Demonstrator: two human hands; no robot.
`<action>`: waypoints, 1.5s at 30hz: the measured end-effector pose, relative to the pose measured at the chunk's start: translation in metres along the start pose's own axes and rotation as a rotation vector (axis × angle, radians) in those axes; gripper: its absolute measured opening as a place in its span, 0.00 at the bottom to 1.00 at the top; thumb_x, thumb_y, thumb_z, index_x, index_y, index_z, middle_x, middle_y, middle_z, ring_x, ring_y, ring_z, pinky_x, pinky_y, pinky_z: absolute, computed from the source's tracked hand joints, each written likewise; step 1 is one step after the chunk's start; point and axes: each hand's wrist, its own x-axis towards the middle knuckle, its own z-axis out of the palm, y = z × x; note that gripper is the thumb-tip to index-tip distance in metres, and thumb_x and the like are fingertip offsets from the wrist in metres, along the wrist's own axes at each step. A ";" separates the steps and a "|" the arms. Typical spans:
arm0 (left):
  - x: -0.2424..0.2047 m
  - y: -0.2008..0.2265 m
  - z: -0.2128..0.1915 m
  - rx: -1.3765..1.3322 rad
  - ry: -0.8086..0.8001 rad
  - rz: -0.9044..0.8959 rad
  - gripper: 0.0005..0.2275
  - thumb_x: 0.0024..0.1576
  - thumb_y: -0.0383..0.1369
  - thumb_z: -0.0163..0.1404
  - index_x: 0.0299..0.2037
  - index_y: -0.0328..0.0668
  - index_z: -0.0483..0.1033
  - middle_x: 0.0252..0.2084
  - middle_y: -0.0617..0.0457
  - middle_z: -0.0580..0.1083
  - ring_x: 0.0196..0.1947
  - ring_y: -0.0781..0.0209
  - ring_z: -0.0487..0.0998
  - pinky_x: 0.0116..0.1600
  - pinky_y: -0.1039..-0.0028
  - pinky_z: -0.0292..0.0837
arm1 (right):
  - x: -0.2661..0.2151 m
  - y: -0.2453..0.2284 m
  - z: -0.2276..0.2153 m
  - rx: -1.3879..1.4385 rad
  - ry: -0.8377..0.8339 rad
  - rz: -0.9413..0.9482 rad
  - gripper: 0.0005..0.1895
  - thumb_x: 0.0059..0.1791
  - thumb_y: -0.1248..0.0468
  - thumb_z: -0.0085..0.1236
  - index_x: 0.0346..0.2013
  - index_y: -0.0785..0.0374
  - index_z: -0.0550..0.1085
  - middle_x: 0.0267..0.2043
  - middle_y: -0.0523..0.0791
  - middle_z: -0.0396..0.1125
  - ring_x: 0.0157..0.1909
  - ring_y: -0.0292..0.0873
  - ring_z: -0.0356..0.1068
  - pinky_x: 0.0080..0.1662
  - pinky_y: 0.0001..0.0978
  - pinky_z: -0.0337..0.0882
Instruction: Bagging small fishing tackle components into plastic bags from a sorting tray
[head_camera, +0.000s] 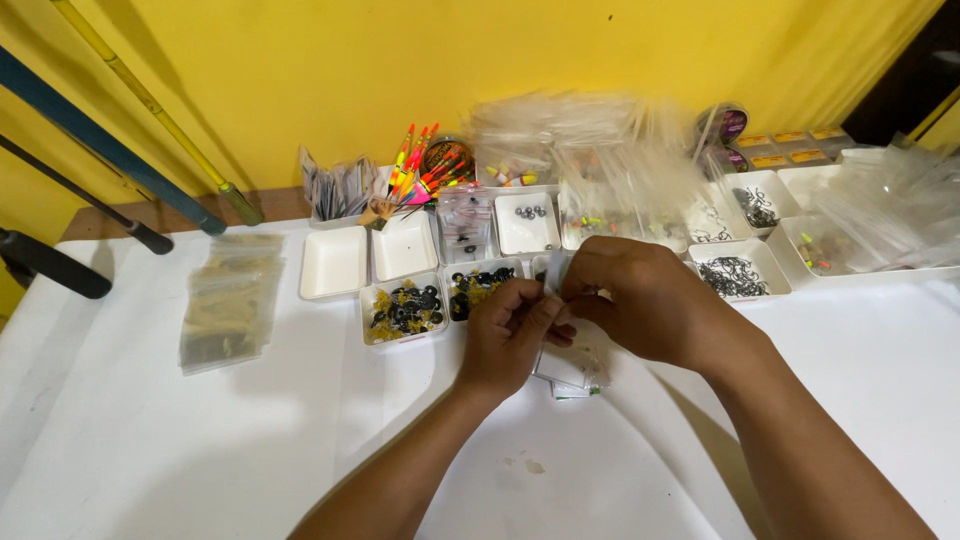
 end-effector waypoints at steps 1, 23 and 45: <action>0.000 0.000 0.001 0.000 0.000 0.000 0.08 0.66 0.28 0.51 0.39 0.27 0.74 0.28 0.39 0.78 0.29 0.53 0.84 0.33 0.65 0.86 | 0.000 0.001 0.000 0.000 0.000 0.000 0.06 0.44 0.67 0.68 0.28 0.58 0.77 0.29 0.42 0.72 0.34 0.46 0.77 0.38 0.36 0.75; 0.004 0.018 -0.003 0.373 0.077 0.172 0.07 0.62 0.26 0.54 0.31 0.38 0.77 0.19 0.49 0.75 0.19 0.65 0.79 0.26 0.76 0.75 | 0.001 -0.009 0.000 0.093 -0.055 0.090 0.11 0.39 0.71 0.69 0.35 0.61 0.79 0.33 0.47 0.76 0.41 0.51 0.80 0.46 0.43 0.78; 0.004 0.022 -0.002 0.394 0.027 0.180 0.10 0.65 0.28 0.52 0.29 0.38 0.78 0.21 0.46 0.75 0.18 0.62 0.78 0.25 0.76 0.75 | 0.000 0.002 0.004 0.072 -0.156 0.107 0.03 0.46 0.67 0.63 0.32 0.60 0.83 0.26 0.48 0.78 0.33 0.51 0.81 0.39 0.40 0.79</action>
